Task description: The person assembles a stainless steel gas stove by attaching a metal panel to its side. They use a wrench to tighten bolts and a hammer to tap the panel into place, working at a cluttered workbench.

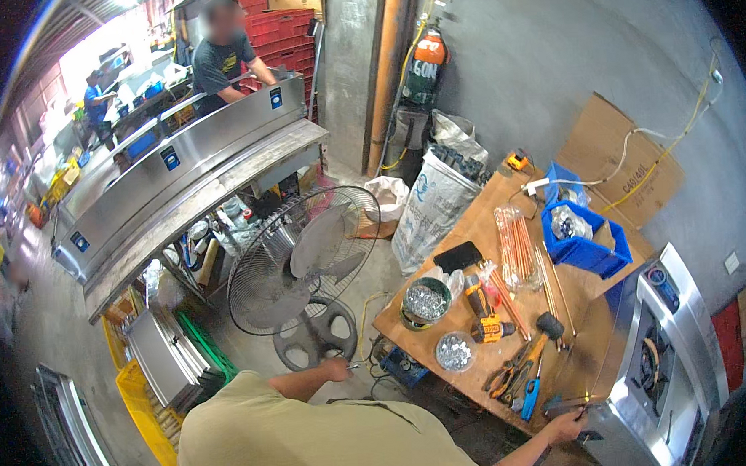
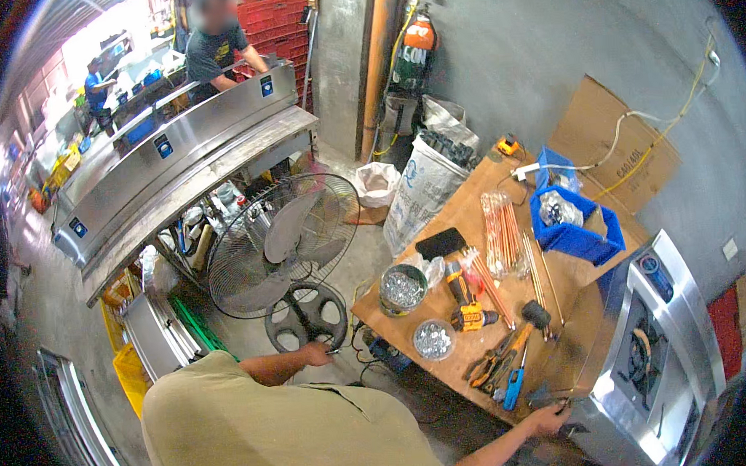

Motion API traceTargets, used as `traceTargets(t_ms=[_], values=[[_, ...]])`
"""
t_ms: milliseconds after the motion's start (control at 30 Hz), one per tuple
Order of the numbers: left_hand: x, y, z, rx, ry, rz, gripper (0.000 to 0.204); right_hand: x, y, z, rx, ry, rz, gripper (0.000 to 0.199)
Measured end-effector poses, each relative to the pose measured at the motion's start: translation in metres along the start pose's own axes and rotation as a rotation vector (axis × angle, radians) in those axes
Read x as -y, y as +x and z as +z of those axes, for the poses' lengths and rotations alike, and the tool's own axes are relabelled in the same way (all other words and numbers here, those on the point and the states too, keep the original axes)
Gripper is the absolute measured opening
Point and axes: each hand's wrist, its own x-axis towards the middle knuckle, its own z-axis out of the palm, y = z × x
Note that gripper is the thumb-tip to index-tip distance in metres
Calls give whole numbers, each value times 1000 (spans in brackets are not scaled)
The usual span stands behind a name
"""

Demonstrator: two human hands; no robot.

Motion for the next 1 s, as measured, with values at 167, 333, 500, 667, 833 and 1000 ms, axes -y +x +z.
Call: traceTargets(t_ms=[167, 333, 500, 667, 833, 1000], values=[[12, -5, 18, 7, 87, -47, 58, 0, 5, -19, 131, -67, -49, 39], [20, -23, 21, 66, -26, -222, 56, 12, 11, -18, 118, -84, -21, 37], [21, -16, 23, 34, -21, -146, 60, 23, 20, -16, 393, 887, 865, 26], [27, 11, 30, 112, 32, -72, 62, 26, 12, -10, 336, 948, 953, 20], [31, 6, 26, 104, -74, -125, 63, 30, 3, -9, 45, 156, 195, 33], [42, -13, 19, 87, -99, -185, 58, 38, 2, -33, 231, -213, -32, 39]])
